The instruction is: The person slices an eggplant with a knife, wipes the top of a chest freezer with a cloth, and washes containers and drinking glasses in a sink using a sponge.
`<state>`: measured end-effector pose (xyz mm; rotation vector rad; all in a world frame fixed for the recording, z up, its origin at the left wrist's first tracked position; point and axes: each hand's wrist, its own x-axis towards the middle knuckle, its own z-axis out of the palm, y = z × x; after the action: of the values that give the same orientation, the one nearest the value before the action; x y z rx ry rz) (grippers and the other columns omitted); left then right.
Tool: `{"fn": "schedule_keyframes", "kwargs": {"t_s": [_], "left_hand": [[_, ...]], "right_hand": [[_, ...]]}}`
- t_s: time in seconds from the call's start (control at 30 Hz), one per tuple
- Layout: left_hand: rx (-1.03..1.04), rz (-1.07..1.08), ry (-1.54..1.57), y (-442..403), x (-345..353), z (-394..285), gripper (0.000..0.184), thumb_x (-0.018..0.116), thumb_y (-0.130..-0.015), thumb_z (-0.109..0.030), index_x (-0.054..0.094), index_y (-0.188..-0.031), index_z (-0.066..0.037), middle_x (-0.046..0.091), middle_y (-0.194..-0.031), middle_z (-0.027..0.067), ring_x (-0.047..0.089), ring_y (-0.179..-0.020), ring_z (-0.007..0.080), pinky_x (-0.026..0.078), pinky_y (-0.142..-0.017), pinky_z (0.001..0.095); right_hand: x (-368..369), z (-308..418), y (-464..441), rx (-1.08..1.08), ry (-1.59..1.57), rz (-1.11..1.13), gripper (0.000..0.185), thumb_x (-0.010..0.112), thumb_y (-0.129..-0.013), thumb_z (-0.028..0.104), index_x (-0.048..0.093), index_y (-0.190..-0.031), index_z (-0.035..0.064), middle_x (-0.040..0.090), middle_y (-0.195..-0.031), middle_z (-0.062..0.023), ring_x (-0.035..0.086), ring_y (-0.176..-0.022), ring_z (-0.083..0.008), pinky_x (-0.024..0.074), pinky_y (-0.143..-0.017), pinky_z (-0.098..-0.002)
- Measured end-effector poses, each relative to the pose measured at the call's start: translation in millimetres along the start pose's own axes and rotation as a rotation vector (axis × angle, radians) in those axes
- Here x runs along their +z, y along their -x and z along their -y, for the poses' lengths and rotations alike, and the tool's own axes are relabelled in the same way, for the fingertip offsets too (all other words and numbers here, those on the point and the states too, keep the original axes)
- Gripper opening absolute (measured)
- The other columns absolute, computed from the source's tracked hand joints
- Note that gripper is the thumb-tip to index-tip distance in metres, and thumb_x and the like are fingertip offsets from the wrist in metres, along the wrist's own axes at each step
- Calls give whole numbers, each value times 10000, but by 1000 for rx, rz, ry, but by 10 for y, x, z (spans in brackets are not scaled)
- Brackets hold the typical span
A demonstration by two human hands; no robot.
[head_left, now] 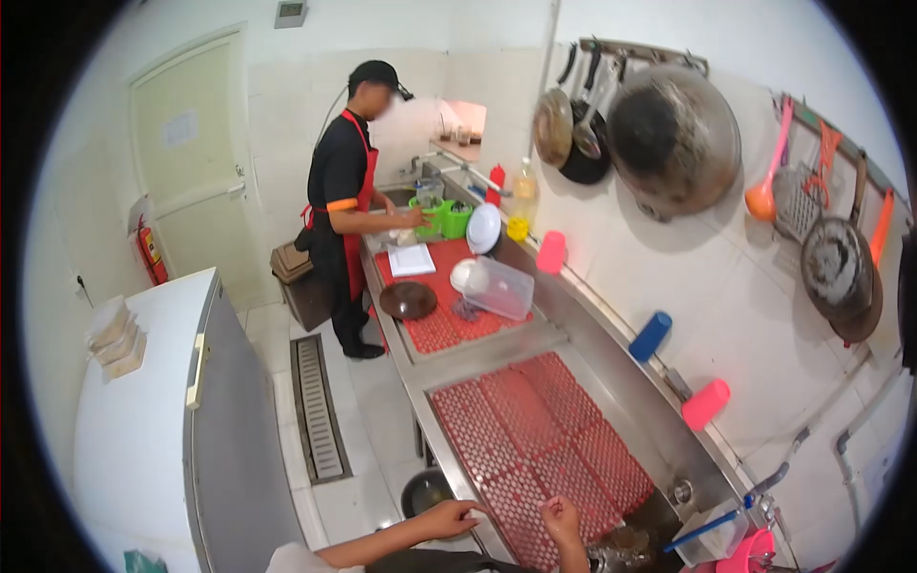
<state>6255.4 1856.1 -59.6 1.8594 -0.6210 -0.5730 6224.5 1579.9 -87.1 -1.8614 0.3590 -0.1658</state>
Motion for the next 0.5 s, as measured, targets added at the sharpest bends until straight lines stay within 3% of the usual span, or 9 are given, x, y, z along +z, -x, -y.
{"fn": "schedule_keyframes", "kwargs": {"t_s": [0.1, 0.23, 0.33, 0.4, 0.5], "left_hand": [[10, -182, -68, 380, -934, 559, 318, 600, -857, -207, 601, -1162, -117, 614, -686, 66, 565, -619, 131, 465, -602, 291], [-280, -446, -59, 1207, -2164, 800, 313, 584, -848, -151, 595, -1152, -76, 653, -757, 88, 607, -669, 140, 484, -640, 289], [-381, -613, -29, 1629, -2798, 938, 301, 576, -845, -119, 595, -1139, -55, 655, -767, 85, 622, -712, 139, 487, -666, 277], [-398, -663, 68, 1743, -3109, 1017, 294, 561, -843, -93, 597, -1132, -51, 647, -754, 71, 627, -733, 138, 487, -680, 271], [-370, -741, 144, 1653, -3390, 1513, 303, 522, -835, -38, 599, -1127, -46, 641, -754, 57, 632, -748, 131, 487, -675, 260]], "right_hand": [[834, 252, -490, -112, -4, -41, 126, 674, -801, 110, 564, -770, 57, 542, -671, 9, 501, -609, -69, 393, -548, -200], [1878, 945, -952, -232, 130, 34, 100, 634, -835, 76, 557, -892, 47, 563, -772, -12, 530, -665, -104, 433, -633, -205], [2535, 1074, -1491, -422, -102, 83, 150, 602, -857, 58, 524, -984, 37, 544, -814, -24, 510, -620, -95, 440, -580, -205], [2731, 1468, -1677, -262, -113, 99, 246, 655, -831, 121, 521, -1023, 47, 513, -767, -19, 485, -629, -85, 412, -565, -243], [2920, 2110, -1900, -202, -175, 103, 297, 651, -833, 121, 497, -1075, 45, 519, -809, -35, 501, -642, -94, 424, -555, -251]]}}
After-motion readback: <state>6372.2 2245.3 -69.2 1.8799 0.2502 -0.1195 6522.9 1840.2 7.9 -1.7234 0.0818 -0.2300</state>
